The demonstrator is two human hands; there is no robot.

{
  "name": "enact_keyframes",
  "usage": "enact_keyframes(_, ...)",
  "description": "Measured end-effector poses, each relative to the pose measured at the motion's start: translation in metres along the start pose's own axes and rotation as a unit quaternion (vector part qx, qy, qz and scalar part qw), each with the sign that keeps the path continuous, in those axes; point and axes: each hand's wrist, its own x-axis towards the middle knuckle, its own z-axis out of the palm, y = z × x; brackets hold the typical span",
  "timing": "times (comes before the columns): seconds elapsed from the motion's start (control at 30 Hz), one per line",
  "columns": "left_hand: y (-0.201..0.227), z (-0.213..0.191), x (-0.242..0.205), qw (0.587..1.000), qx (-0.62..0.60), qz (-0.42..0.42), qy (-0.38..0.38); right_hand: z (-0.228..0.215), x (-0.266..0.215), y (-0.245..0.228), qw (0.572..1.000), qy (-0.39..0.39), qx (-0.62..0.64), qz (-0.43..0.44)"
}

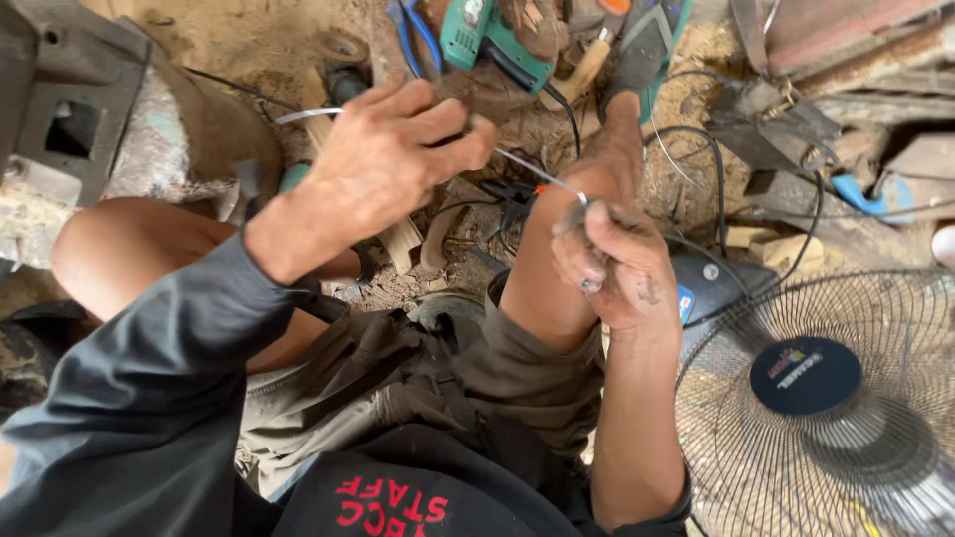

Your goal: The person drills holes into a carved wooden piece using a corded drill, then inserts and bends a metal wire through the holes using pliers. The person repeats the wire insertion and bending process multiple times.

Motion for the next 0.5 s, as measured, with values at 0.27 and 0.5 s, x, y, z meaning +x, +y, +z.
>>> enact_keyframes(0.27, -0.029, -0.037, 0.01, 0.992, -0.032, 0.121, -0.024, 0.013, 0.006, -0.01, 0.918, 0.072, -0.372, 0.119)
enact_keyframes(0.5, -0.022, -0.005, -0.028, 0.982, -0.163, -0.073, -0.067, -0.01, -0.009, -0.013, 0.964, 0.212, -0.155, -0.04)
